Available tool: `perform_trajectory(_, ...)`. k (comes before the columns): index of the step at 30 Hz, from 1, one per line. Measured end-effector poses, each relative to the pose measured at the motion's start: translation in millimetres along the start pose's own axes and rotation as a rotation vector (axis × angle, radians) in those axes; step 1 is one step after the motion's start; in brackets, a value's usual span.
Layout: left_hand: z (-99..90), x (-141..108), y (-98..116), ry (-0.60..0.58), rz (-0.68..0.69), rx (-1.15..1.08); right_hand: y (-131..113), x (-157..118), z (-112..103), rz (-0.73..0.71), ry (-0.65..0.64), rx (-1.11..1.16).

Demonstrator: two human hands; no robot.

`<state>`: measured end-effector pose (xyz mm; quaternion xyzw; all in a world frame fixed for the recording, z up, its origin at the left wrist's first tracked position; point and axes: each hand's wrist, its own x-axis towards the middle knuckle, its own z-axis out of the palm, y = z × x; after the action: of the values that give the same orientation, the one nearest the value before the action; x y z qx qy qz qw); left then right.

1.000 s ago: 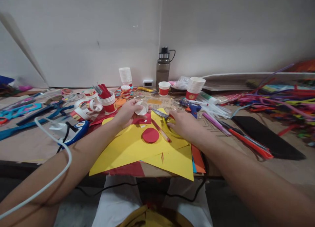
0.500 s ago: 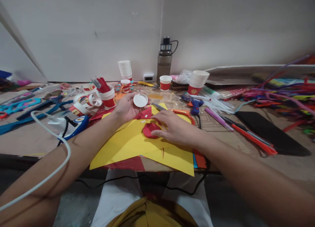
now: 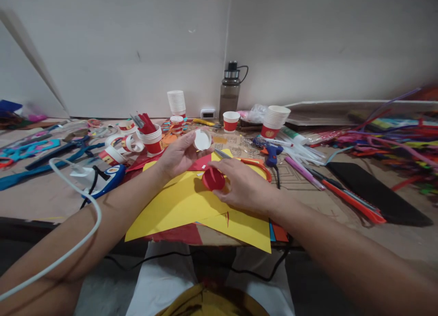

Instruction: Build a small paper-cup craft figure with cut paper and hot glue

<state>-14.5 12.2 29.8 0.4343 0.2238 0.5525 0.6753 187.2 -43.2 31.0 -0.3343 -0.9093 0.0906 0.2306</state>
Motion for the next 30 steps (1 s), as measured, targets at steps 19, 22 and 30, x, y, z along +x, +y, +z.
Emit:
perform_trajectory(19, 10.9, -10.3, -5.1, -0.223, 0.084, 0.190, 9.8, 4.7, -8.2, -0.038, 0.442, 0.440)
perform_trajectory(22, 12.1, -10.7, -6.1, -0.225, 0.083, 0.210, 10.2, 4.6, -7.0, -0.046, 0.433, 0.431)
perform_trajectory(30, 16.5, -12.1, -5.3, -0.203, 0.061, 0.271, 10.7, 4.4, -5.3, -0.031, 0.437, 0.424)
